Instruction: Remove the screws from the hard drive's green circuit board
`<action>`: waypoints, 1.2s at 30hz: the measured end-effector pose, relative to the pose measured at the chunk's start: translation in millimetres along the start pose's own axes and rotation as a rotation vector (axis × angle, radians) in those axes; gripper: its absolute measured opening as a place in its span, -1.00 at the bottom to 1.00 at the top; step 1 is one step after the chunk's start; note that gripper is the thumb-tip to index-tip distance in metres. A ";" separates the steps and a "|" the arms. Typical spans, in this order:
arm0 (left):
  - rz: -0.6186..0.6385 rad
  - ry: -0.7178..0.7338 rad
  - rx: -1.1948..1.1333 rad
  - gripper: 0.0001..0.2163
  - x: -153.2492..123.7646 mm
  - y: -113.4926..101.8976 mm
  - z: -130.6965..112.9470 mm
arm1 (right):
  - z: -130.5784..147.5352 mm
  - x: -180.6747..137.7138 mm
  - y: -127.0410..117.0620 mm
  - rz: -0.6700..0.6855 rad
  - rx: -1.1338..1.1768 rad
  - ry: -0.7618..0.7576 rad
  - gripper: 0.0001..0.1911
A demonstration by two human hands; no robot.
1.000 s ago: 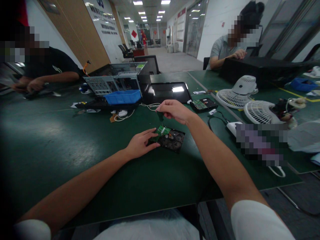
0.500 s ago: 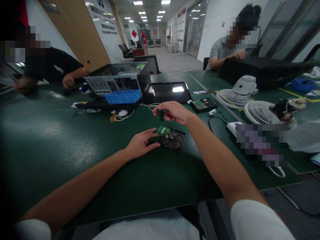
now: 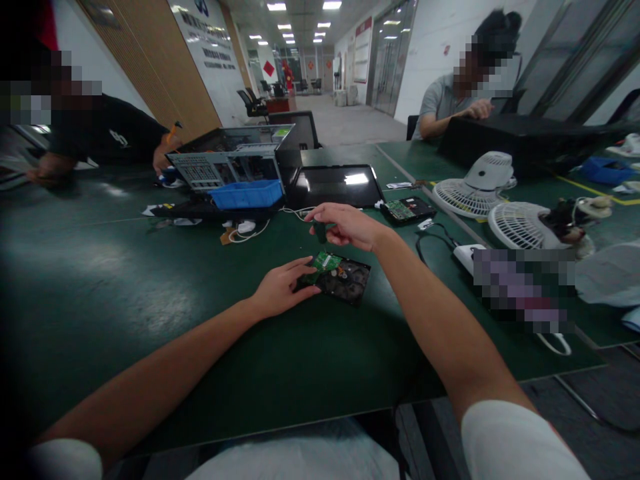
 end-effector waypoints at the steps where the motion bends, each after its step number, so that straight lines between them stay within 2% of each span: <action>1: -0.001 0.000 0.002 -0.55 -0.1 0.1 0.1 | 0.9 0.1 -1.2 -0.013 -0.008 -0.008 -0.73; 10: 0.002 0.000 -0.003 -0.54 -0.8 1.1 2.0 | 0.7 2.2 -9.2 -0.124 -0.016 -0.068 -0.87; 16: -0.005 0.011 -0.009 -0.54 0.2 0.7 1.3 | 1.0 1.1 -2.3 -0.099 -0.009 -0.047 -0.88; 21: -0.002 0.012 -0.007 -0.53 -0.3 1.5 1.1 | 2.2 0.5 -1.7 -0.054 0.003 -0.044 -0.75; 25: -0.003 -0.003 -0.005 -0.54 -0.5 1.1 1.1 | 1.4 0.5 -0.8 -0.027 -0.012 -0.028 -0.77; 36: -0.003 0.009 -0.010 -0.53 -0.4 2.9 2.6 | -0.1 2.5 -8.3 -0.114 -0.004 -0.043 -0.84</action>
Point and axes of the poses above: each hand's wrist, its own x-axis towards the middle knuckle, its own y-axis out of the palm, z = x × y, the point moved 5 cm from there along x, towards the middle knuckle, and after that the axes turned 5 degrees about x, right-handed, at the moved point
